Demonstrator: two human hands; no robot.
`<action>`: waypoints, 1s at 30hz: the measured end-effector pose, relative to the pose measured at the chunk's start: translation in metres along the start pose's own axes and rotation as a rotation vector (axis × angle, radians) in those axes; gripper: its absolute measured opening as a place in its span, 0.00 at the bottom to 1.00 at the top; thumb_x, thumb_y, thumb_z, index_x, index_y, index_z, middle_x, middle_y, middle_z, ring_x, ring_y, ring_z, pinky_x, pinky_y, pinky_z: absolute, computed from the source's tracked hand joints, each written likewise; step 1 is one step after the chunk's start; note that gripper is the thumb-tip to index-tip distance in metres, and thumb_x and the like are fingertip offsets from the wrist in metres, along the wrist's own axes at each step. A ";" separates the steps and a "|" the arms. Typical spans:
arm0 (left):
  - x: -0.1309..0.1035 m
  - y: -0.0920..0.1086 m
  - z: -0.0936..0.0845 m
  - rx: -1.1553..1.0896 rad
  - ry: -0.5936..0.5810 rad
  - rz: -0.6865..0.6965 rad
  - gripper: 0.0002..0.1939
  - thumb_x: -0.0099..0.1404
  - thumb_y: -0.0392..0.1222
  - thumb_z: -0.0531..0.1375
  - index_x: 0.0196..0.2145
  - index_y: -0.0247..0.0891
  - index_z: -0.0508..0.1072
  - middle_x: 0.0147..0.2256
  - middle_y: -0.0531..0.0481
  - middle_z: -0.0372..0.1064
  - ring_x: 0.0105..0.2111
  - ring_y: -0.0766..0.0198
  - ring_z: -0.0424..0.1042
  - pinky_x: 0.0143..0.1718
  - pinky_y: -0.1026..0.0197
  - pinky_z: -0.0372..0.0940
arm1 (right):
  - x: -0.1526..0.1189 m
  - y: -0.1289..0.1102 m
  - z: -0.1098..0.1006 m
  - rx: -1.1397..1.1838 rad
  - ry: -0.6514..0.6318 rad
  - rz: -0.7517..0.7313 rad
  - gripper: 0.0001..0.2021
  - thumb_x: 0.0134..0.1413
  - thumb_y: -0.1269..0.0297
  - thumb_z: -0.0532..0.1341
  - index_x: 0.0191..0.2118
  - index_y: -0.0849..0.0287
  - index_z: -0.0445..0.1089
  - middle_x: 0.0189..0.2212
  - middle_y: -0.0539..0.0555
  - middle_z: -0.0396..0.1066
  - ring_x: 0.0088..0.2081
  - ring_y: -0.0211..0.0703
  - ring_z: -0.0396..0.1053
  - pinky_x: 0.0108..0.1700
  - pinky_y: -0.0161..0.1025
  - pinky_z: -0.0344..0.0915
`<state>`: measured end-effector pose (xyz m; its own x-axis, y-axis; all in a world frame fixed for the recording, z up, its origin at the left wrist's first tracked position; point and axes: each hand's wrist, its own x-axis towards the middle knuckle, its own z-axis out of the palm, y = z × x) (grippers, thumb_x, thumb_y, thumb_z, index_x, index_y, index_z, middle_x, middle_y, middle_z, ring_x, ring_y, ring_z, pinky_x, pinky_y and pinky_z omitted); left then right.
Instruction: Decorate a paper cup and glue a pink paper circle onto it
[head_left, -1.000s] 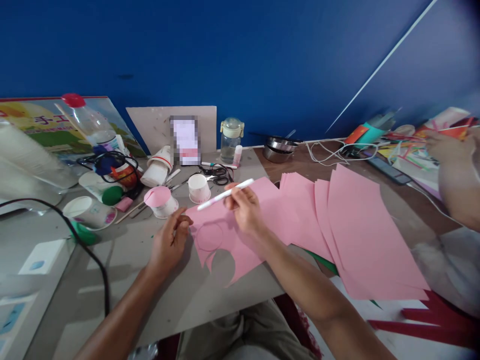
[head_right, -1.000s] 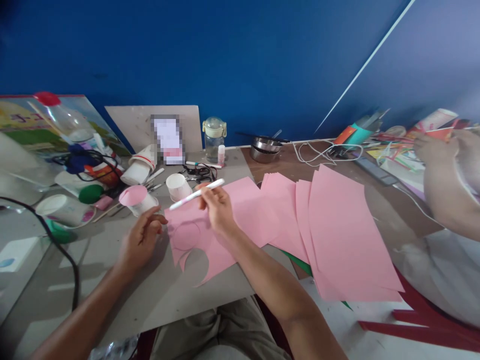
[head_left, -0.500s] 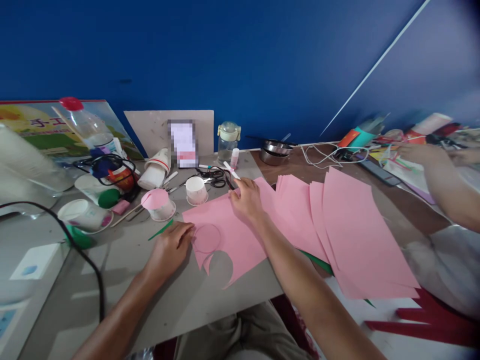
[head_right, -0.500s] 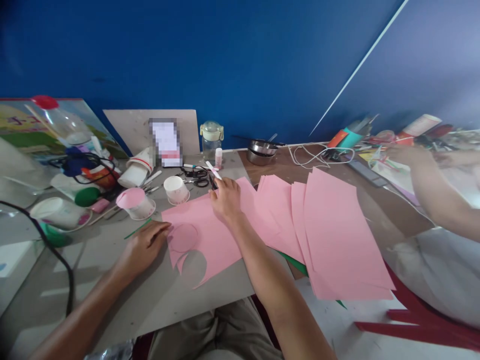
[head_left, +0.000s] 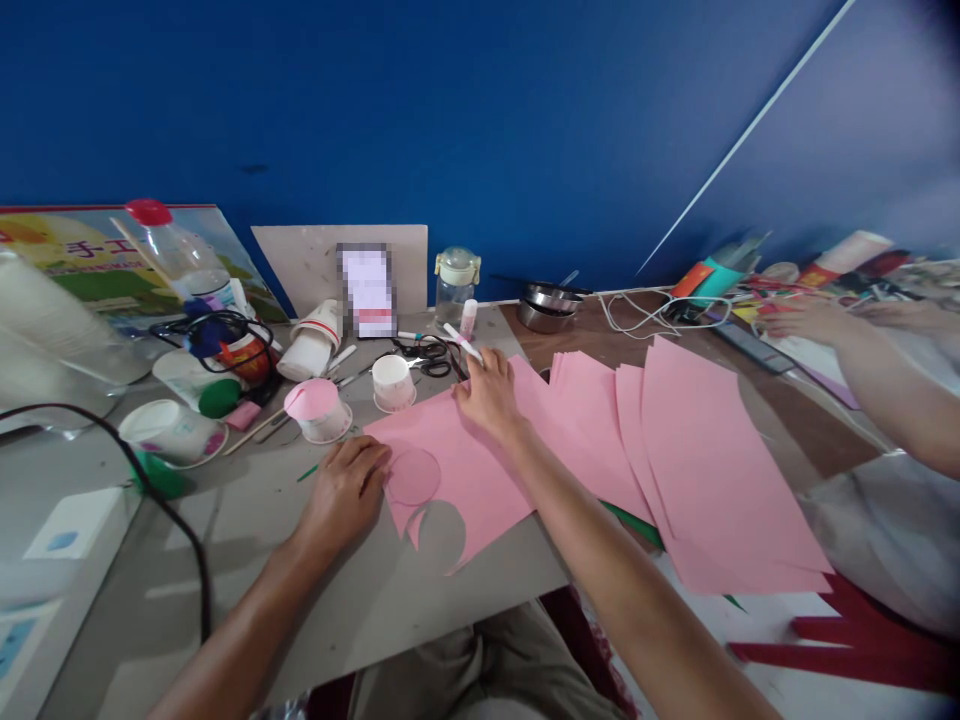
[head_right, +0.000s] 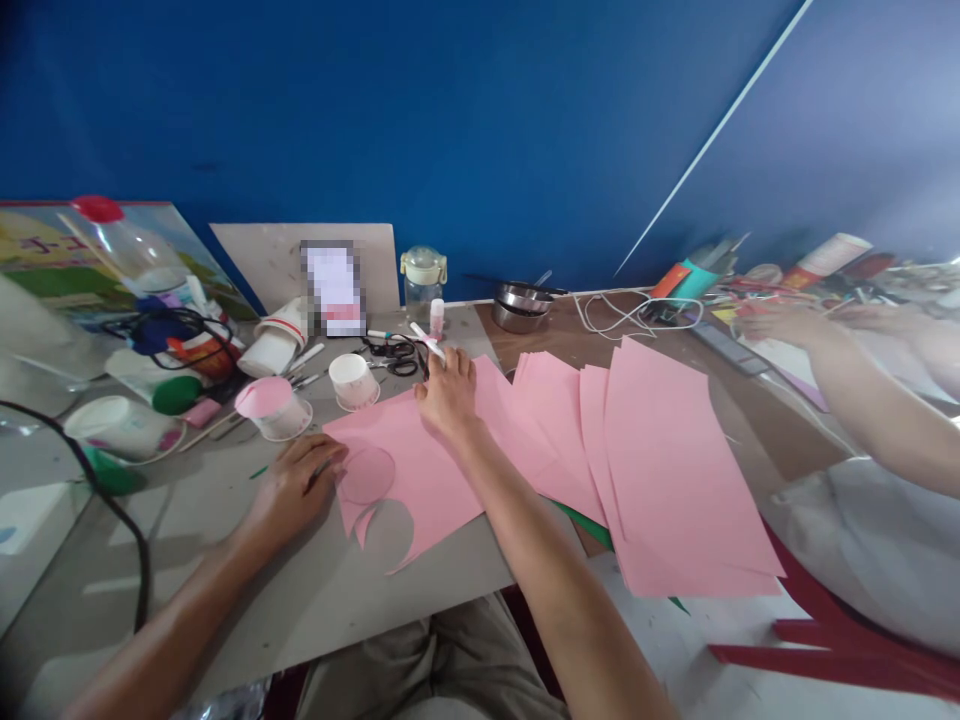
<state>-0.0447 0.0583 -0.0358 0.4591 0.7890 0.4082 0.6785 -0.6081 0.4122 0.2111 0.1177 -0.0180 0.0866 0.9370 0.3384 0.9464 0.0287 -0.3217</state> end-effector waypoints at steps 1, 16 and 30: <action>0.000 0.000 0.000 0.000 0.001 0.002 0.12 0.67 0.39 0.54 0.41 0.37 0.76 0.42 0.40 0.73 0.43 0.51 0.71 0.46 0.48 0.66 | 0.002 0.000 0.000 -0.009 -0.001 0.007 0.24 0.53 0.64 0.63 0.56 0.66 0.65 0.59 0.69 0.59 0.61 0.64 0.51 0.60 0.57 0.50; 0.001 -0.001 -0.001 -0.064 0.023 -0.015 0.12 0.67 0.39 0.53 0.41 0.37 0.75 0.40 0.40 0.76 0.42 0.51 0.73 0.46 0.48 0.66 | -0.005 -0.019 -0.008 0.013 -0.353 -0.414 0.14 0.58 0.73 0.56 0.48 0.63 0.73 0.44 0.62 0.72 0.51 0.54 0.61 0.55 0.49 0.56; 0.006 0.020 -0.014 -1.035 0.019 -0.491 0.32 0.61 0.55 0.61 0.59 0.44 0.58 0.52 0.37 0.68 0.47 0.51 0.73 0.45 0.48 0.70 | 0.017 -0.007 -0.080 0.376 -0.376 -0.431 0.15 0.52 0.80 0.52 0.31 0.57 0.74 0.27 0.49 0.72 0.32 0.41 0.66 0.40 0.39 0.58</action>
<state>-0.0366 0.0499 -0.0138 0.2608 0.9650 0.0269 -0.0196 -0.0225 0.9996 0.2311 0.1060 0.0606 -0.4518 0.8702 0.1967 0.6940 0.4814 -0.5354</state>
